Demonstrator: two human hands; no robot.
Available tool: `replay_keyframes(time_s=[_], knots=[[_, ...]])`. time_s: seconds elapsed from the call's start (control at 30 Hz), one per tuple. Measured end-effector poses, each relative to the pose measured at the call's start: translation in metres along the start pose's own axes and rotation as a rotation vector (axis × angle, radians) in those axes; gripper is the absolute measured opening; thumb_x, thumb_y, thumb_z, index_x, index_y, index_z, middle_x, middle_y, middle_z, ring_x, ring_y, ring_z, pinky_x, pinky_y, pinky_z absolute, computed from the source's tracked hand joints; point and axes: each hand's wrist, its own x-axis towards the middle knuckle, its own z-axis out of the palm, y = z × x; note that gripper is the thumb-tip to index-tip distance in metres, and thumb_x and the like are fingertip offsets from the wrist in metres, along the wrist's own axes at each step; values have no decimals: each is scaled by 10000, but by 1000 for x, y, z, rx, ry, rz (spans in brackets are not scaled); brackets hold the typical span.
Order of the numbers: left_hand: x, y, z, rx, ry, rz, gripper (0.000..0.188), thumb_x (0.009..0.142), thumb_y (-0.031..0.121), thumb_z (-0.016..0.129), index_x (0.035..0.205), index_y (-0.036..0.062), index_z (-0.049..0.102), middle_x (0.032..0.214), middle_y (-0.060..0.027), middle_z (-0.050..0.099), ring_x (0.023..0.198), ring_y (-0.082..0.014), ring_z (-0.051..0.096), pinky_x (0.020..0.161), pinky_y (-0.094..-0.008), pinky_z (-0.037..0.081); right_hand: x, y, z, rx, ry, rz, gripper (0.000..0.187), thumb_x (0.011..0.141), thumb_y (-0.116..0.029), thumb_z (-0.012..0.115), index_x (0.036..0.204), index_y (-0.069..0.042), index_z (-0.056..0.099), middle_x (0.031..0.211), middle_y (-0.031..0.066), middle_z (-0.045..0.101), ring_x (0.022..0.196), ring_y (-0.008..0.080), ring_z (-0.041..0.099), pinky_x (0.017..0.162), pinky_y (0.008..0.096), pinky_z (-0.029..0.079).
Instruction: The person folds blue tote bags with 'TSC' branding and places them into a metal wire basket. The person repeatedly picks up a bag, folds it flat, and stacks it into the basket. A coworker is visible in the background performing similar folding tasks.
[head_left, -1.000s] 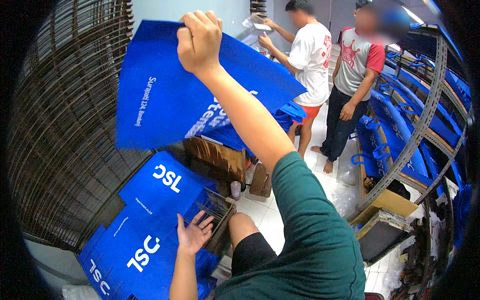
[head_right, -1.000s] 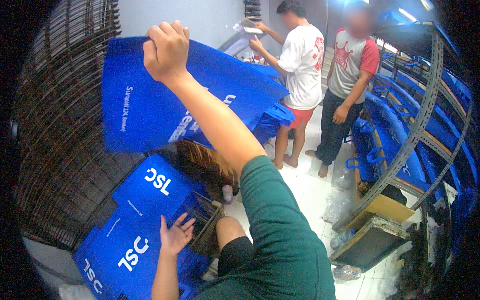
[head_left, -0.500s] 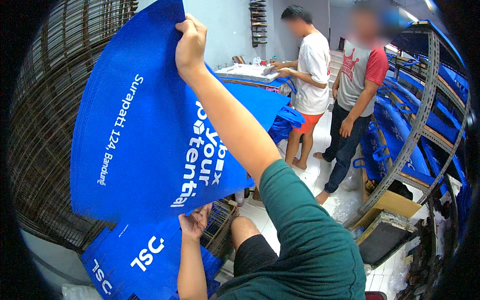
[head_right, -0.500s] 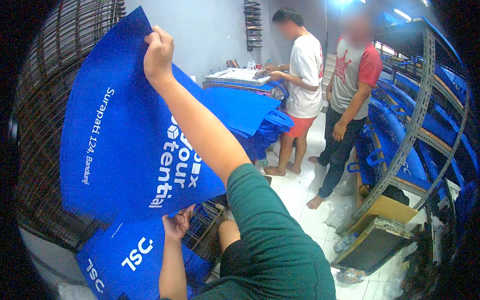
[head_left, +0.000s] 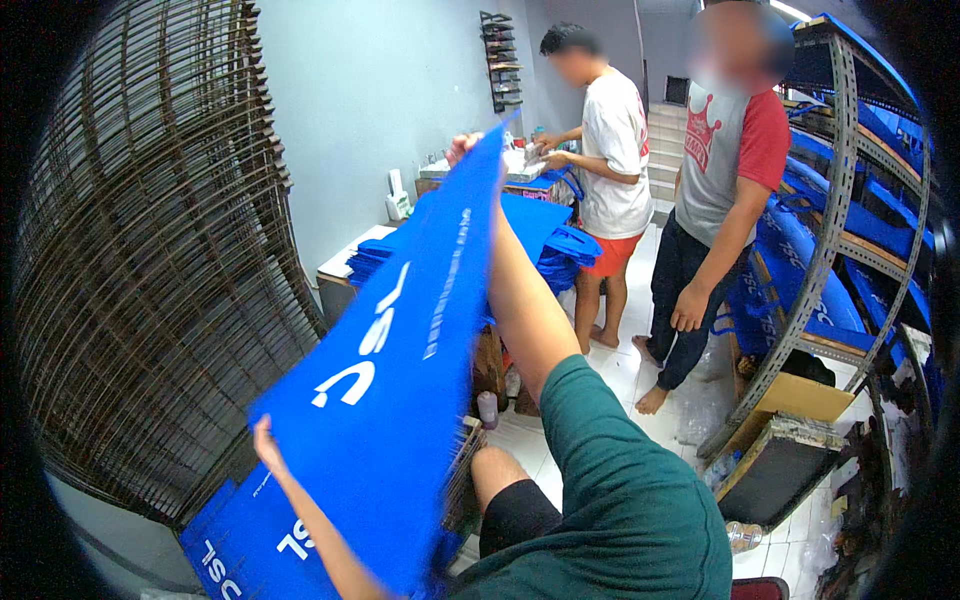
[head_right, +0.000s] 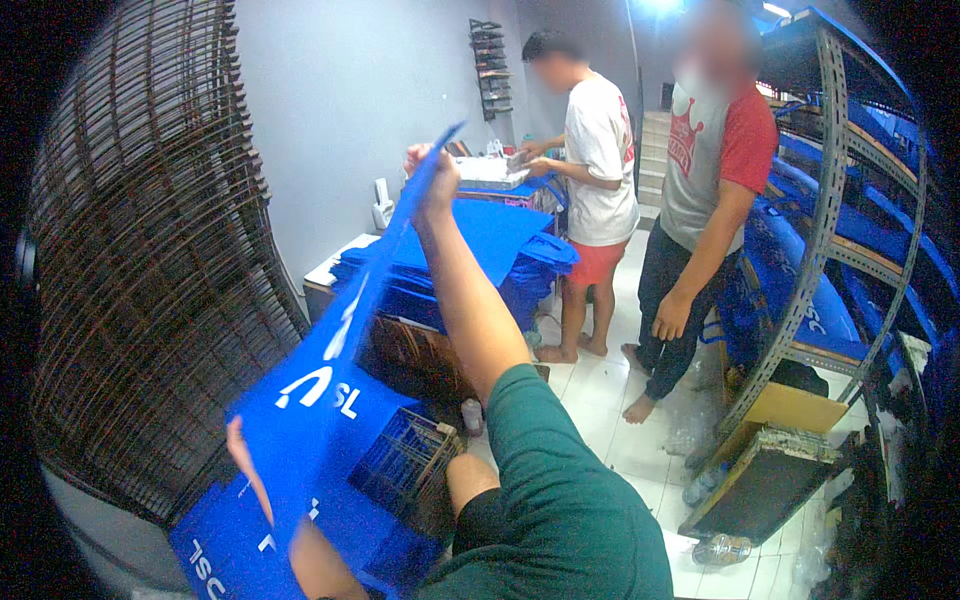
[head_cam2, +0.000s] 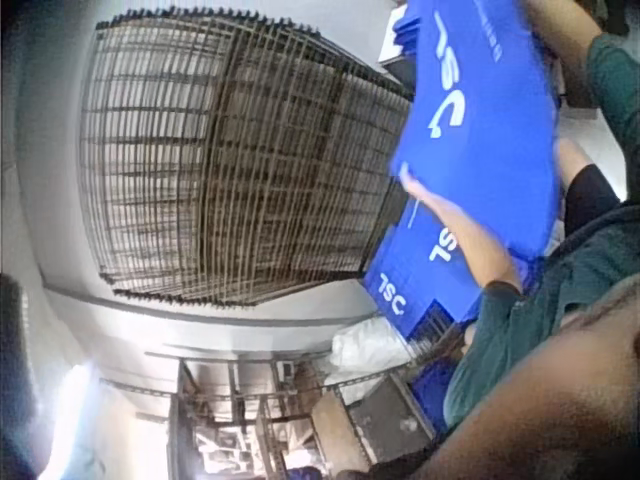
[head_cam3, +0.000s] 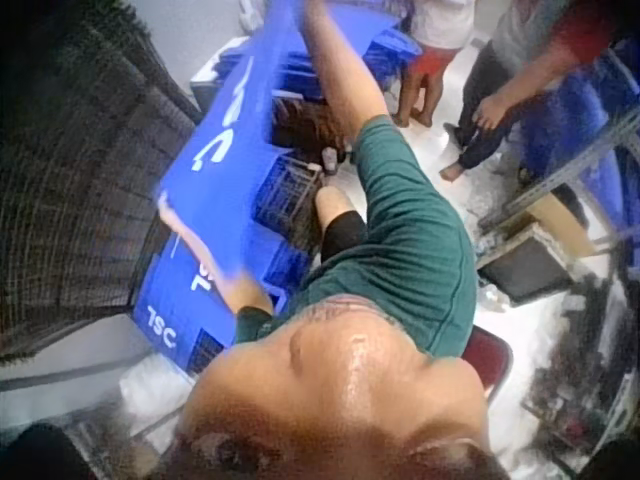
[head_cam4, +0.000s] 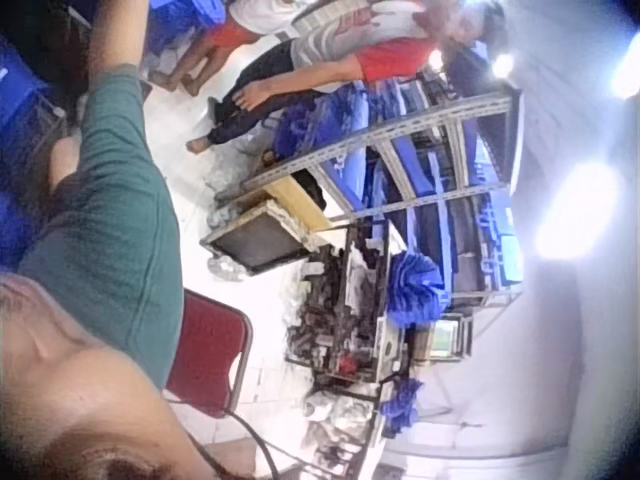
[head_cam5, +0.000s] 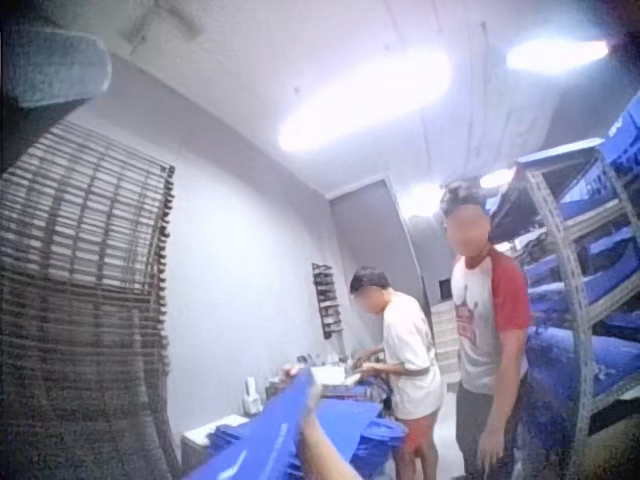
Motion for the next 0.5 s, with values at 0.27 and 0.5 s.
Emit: replay_keyframes(time_s=[0.27,0.5], knots=[[-77,145,75,-113,-80,197,373,834,281,526,1064,-11,562,1042,-156,604,928,-287,588,863,-418,466,-259,10,-110,237,351,911,644,749,-608,361,1096,-86,507,1107,141,534,980,267,524,844,407,411],[-109,216,65,47,99,574,315,847,170,581,1088,-31,558,1063,-134,598,948,-255,574,879,-397,462,-399,-8,-34,628,190,1530,892,743,-808,293,1266,-105,458,1249,165,515,1107,316,516,842,446,448]])
